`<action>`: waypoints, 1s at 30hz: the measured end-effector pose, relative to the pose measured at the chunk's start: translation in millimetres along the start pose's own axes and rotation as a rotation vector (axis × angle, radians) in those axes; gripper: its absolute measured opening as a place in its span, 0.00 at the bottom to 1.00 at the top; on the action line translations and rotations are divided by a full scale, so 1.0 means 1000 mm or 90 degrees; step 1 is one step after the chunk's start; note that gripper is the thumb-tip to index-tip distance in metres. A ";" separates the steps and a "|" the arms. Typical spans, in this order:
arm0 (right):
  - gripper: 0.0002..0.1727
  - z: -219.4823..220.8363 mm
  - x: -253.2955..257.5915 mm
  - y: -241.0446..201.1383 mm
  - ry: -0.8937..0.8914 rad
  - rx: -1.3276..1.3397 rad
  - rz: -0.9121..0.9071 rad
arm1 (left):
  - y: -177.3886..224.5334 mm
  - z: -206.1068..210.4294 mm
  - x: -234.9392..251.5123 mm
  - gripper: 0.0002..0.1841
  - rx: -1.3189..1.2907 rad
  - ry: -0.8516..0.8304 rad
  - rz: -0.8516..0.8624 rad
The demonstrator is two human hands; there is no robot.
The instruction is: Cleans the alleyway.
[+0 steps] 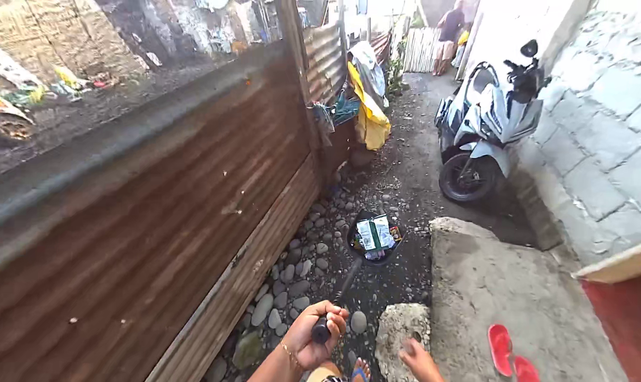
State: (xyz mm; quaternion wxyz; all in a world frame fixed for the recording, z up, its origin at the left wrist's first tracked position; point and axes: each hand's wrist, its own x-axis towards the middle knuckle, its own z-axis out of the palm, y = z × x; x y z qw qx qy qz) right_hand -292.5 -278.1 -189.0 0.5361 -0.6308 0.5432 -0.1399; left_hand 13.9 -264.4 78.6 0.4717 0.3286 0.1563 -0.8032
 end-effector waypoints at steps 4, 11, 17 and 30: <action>0.50 -0.048 0.148 -0.170 0.077 0.063 -0.122 | 0.051 0.075 0.077 0.10 0.040 -0.003 -0.010; 0.43 -0.109 0.337 -0.276 0.289 0.146 -0.341 | 0.162 0.193 0.241 0.13 0.141 -0.023 0.009; 0.58 -0.220 0.487 -0.315 0.276 0.253 -0.170 | 0.273 0.325 0.364 0.09 0.193 -0.045 0.003; 0.09 -0.450 0.848 -0.344 0.290 -0.010 -0.469 | 0.452 0.518 0.626 0.11 0.243 -0.127 -0.052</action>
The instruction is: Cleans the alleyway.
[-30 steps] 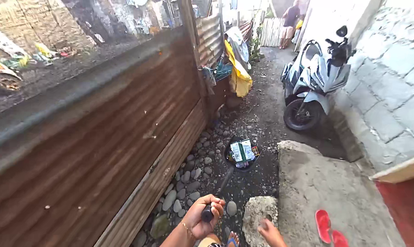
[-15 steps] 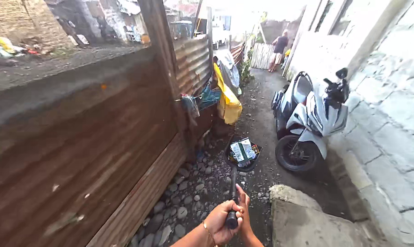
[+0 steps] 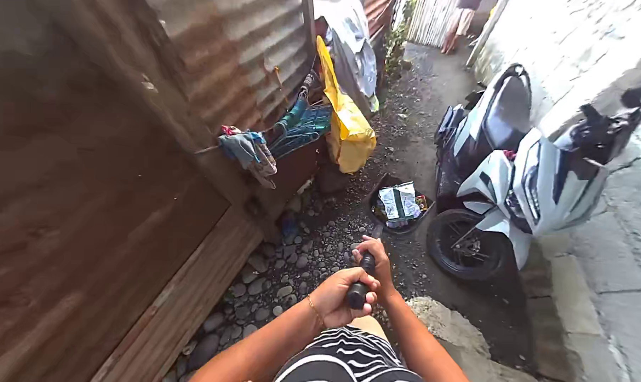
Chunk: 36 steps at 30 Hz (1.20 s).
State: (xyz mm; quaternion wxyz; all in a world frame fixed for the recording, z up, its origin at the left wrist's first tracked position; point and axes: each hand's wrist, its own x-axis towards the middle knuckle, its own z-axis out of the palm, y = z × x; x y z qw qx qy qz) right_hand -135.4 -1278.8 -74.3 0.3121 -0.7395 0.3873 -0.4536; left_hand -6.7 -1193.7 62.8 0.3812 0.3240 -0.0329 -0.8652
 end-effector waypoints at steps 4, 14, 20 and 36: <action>0.06 -0.032 0.113 0.041 -0.103 0.029 -0.056 | 0.076 0.019 0.067 0.29 0.174 -0.068 0.128; 0.14 -0.030 0.363 0.062 -0.210 0.112 0.000 | 0.237 0.013 0.222 0.47 0.494 0.430 0.403; 0.14 0.024 0.478 0.050 -0.232 0.131 -0.143 | 0.352 0.020 0.282 0.23 0.672 0.481 0.542; 0.32 0.102 0.811 0.452 -0.409 -0.110 0.289 | 0.535 0.010 0.318 0.13 0.460 0.587 1.010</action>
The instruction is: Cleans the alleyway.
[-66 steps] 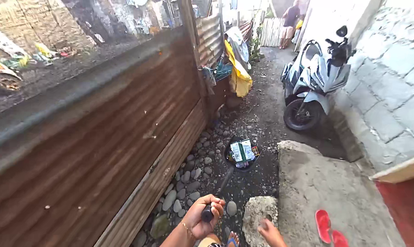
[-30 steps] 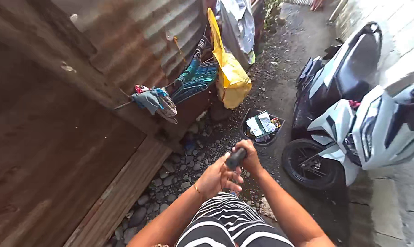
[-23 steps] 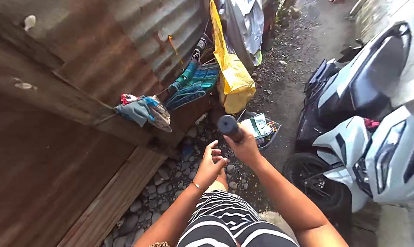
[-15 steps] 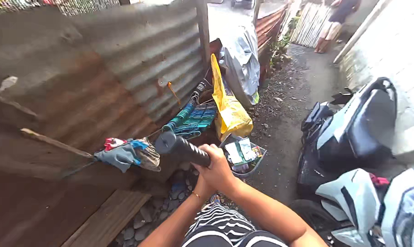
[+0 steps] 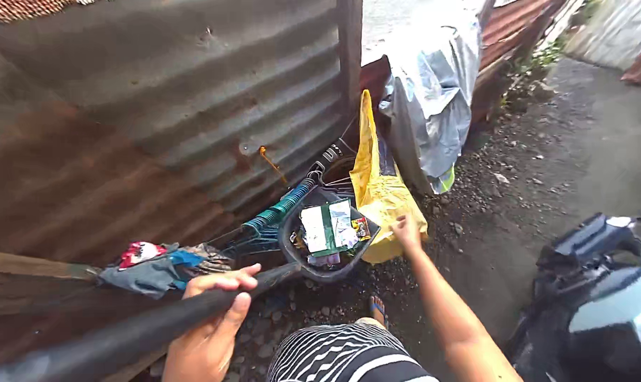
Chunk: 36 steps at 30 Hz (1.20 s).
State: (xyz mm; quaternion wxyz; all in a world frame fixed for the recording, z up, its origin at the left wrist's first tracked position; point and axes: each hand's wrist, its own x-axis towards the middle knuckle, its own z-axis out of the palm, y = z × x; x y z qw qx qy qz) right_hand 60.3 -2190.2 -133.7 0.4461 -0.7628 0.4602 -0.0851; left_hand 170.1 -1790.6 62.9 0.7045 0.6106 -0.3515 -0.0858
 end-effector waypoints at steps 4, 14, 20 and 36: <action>0.53 0.076 0.054 0.029 -0.157 -0.120 0.063 | 0.008 0.041 0.007 0.13 0.032 0.084 -0.026; 0.25 0.035 0.067 0.055 -0.225 -0.169 0.084 | -0.002 0.127 0.037 0.14 0.116 0.076 0.002; 0.13 -0.052 0.046 0.093 -0.120 -0.098 0.088 | -0.015 0.170 0.071 0.14 0.104 0.000 0.031; 0.10 -0.166 0.026 0.096 -0.068 -0.094 -0.030 | -0.016 0.309 0.163 0.20 0.248 -0.188 0.063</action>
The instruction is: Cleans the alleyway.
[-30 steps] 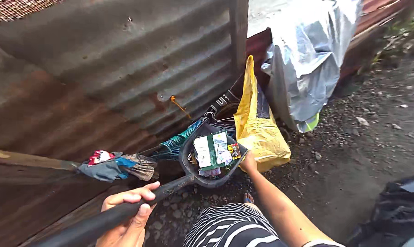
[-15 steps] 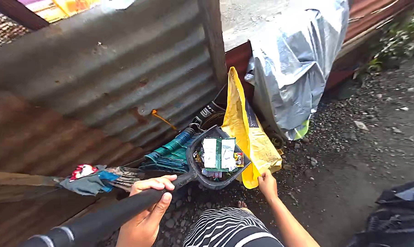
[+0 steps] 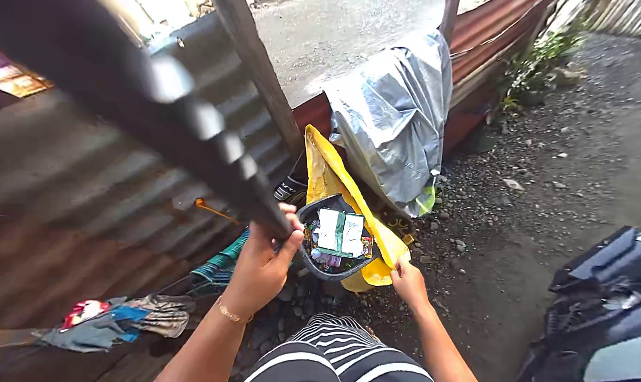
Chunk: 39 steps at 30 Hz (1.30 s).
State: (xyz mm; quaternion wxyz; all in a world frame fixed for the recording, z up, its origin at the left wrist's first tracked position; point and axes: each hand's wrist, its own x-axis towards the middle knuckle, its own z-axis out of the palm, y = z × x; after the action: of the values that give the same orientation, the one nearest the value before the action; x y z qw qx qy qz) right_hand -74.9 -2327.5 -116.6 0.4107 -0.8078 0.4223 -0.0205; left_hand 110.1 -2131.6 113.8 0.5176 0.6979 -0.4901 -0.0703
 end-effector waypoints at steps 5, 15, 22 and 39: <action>0.11 0.004 -0.009 -0.006 -0.052 -0.010 0.003 | 0.016 0.060 0.052 0.30 0.120 -0.096 0.035; 0.11 -0.010 -0.013 -0.014 -0.066 -0.028 0.003 | 0.010 0.143 0.081 0.30 0.221 -0.328 0.105; 0.11 -0.017 -0.006 -0.016 -0.099 -0.055 0.006 | -0.009 0.148 0.087 0.30 0.207 -0.302 0.056; 0.10 -0.013 0.008 -0.022 -0.161 -0.081 -0.026 | -0.011 0.107 0.077 0.35 0.254 -0.130 0.003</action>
State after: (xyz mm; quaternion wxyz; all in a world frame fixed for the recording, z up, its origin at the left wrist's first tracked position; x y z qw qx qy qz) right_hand -60.1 -2334.5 -95.7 0.4080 -0.8368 0.3512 0.1001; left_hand 91.6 -2259.8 88.4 0.3169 0.7745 -0.5459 -0.0410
